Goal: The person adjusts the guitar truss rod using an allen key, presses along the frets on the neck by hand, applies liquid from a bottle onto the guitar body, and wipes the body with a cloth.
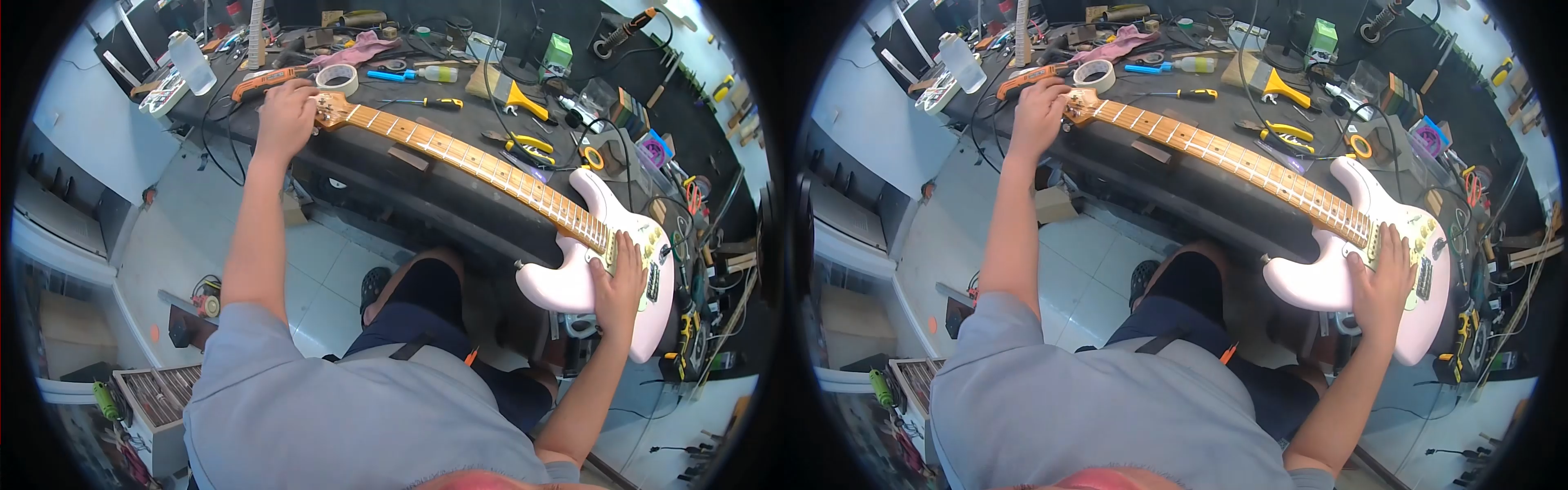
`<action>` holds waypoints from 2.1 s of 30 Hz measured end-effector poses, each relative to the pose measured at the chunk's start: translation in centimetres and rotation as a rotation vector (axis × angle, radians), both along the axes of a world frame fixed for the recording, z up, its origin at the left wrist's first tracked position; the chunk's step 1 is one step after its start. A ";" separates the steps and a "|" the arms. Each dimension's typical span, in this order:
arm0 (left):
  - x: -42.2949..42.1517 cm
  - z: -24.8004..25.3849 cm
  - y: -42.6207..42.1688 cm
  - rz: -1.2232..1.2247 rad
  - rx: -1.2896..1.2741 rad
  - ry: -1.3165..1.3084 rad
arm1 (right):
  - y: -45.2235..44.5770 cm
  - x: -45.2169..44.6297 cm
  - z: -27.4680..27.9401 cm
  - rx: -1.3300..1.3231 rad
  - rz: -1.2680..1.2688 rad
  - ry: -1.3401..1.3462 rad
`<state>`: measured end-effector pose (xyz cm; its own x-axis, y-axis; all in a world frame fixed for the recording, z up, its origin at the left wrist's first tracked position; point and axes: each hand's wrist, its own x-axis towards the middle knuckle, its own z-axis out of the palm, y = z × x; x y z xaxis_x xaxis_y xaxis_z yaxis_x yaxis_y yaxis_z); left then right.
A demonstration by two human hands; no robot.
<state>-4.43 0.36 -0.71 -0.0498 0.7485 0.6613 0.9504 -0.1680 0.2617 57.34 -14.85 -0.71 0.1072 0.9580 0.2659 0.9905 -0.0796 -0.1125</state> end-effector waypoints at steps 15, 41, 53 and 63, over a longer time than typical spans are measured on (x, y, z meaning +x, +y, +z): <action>-0.3 -0.2 -0.9 -0.015 0.094 -0.710 | -0.2 0.3 -0.3 0.036 0.025 0.006; 30.3 -2.6 -4.0 -0.587 -0.851 -2.260 | -7.0 18.7 -0.7 0.233 -0.807 0.288; 30.8 -4.0 -2.8 -0.675 -0.720 -2.227 | -7.3 18.7 -3.3 0.113 -0.911 0.683; 30.1 -4.8 -3.2 -0.883 -0.758 -2.179 | -8.3 15.6 -1.2 0.174 -0.916 0.300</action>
